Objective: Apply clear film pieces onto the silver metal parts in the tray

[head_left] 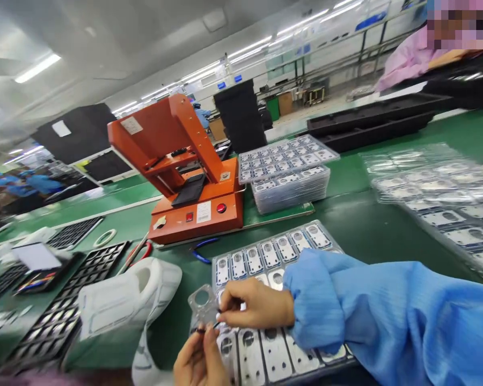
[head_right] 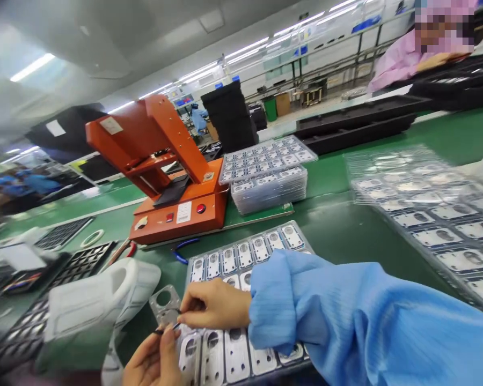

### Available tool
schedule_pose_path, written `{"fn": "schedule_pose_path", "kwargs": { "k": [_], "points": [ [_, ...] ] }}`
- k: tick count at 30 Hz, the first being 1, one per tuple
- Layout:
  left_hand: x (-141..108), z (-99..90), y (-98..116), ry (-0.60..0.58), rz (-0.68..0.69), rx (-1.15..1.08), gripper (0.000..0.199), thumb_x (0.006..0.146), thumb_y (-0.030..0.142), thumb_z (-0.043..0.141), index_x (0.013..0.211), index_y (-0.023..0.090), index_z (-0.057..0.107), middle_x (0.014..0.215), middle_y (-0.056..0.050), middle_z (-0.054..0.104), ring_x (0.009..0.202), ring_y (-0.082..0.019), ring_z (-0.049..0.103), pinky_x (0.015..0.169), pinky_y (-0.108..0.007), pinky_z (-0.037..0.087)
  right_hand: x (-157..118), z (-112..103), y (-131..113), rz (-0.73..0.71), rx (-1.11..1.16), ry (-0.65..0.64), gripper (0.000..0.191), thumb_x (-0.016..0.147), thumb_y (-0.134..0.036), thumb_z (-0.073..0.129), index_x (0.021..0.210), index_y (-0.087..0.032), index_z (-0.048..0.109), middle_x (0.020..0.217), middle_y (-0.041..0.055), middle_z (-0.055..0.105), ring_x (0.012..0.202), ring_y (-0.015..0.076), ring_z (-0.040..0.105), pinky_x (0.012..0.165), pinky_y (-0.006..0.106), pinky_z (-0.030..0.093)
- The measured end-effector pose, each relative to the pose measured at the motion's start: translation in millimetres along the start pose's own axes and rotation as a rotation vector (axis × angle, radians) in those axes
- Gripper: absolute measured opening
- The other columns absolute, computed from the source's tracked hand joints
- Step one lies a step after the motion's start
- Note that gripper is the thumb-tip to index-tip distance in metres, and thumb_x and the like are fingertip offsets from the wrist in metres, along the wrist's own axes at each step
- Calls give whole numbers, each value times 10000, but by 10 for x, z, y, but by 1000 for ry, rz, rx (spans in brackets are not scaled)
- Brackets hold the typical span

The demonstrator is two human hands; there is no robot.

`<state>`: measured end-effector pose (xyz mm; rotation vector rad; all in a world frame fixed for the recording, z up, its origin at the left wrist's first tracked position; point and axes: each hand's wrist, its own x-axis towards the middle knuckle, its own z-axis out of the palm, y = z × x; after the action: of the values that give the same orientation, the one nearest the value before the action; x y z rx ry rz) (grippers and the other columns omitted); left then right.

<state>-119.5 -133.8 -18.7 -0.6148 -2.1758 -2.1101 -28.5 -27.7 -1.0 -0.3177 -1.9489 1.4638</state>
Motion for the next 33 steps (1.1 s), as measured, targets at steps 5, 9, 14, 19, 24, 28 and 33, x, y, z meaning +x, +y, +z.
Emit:
{"fn": "schedule_pose_path", "kwargs": {
  "k": [5,9,14,19,24,28,33],
  "points": [
    [-89,-25,50,-32,45,-26,382,652,298,755,960,173,566,740,18,661,608,-101,649,578,-182,540,-41,-21,-24,-87,1,0,114,799,-210,604,730,-158,529,663,-33,521,588,73,483,574,180,420],
    [-80,-70,69,-114,54,-56,501,700,250,731,1131,208,480,774,33,648,653,-102,660,630,-198,543,-51,-39,-31,-99,-8,-2,117,804,-211,588,719,-160,524,661,-30,517,586,76,479,575,185,419],
    [-91,-91,59,-114,53,-42,458,713,271,724,1119,193,527,789,23,634,656,-103,651,638,-206,534,-50,-46,-49,-86,-11,-16,112,807,-217,580,728,-161,524,661,-29,522,577,76,480,569,186,422],
    [-86,-146,2,-136,-80,-47,414,759,396,671,1096,173,581,786,-4,653,650,-114,647,616,-204,518,-74,-47,-41,-78,-2,-49,91,810,-212,575,749,-161,531,667,-27,527,578,76,481,561,181,413],
    [-60,-155,-33,-200,-221,-175,395,769,476,639,1015,167,628,940,-55,691,793,-156,663,694,-232,531,-85,-43,-35,-54,1,-88,58,818,-187,567,776,-154,545,693,-7,590,600,87,528,568,185,427],
    [-48,-125,-16,-207,-270,-278,403,734,500,668,961,167,642,886,-46,696,807,-162,660,706,-242,542,-84,-44,-45,-54,-3,-103,58,827,-185,566,784,-153,546,714,6,624,608,90,549,576,185,437],
    [-48,-129,-11,-171,-300,-256,395,706,492,697,928,171,642,836,-20,682,739,-131,641,659,-210,529,-86,-54,-46,-50,-10,-123,60,836,-188,563,792,-149,552,725,13,631,611,91,550,572,185,428]
  ]
}}
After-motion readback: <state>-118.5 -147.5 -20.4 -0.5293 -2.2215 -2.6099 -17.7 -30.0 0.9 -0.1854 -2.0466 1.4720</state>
